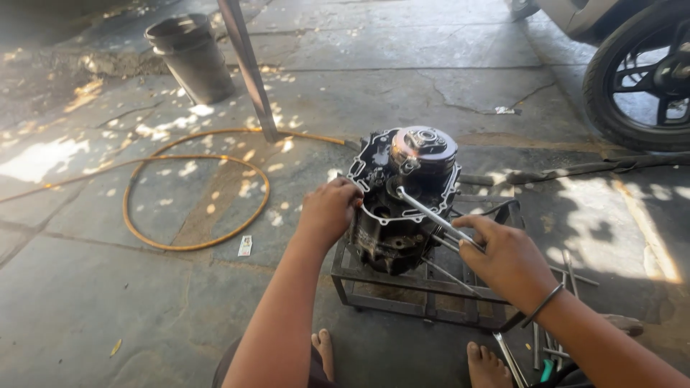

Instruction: Repairing a motorcycle engine using various wrenches and pliers.

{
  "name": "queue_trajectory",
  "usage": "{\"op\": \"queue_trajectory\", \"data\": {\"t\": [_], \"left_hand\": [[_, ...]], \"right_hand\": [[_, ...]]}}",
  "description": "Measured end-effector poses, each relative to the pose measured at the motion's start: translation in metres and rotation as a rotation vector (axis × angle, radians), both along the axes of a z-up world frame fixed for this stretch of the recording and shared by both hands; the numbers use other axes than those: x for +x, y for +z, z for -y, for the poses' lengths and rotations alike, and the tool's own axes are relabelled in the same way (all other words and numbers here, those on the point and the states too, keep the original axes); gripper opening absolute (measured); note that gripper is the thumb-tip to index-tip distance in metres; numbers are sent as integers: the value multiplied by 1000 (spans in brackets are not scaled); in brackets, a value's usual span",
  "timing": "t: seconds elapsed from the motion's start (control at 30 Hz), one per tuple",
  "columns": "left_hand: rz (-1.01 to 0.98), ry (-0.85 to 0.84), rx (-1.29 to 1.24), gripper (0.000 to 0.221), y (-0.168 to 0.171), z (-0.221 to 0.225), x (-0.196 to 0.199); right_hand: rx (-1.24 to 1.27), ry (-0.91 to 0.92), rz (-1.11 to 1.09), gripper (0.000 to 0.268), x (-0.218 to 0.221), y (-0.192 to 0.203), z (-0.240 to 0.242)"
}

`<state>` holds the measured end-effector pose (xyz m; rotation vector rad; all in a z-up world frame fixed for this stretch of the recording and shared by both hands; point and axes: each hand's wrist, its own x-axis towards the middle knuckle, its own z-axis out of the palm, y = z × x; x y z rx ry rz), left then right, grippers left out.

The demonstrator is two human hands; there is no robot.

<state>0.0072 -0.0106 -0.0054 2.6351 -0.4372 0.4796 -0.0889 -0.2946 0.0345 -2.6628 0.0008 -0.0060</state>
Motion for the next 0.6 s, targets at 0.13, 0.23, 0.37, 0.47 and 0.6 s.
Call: {"op": "queue_trajectory", "data": {"t": [0.13, 0.23, 0.37, 0.47, 0.6], "left_hand": [[25, 41, -7, 13, 1, 4, -3], [45, 57, 55, 15, -11, 9, -2], [184, 33, 157, 17, -31, 8, 12], [176, 75, 171, 17, -21, 14, 0], [209, 95, 195, 17, -27, 16, 1]], "right_hand": [[22, 42, 62, 37, 7, -13, 8], [13, 22, 30, 39, 0, -1, 3], [51, -7, -1, 46, 8, -10, 5], [68, -28, -17, 43, 5, 0, -3], [88, -15, -8, 42, 11, -5, -6]]}}
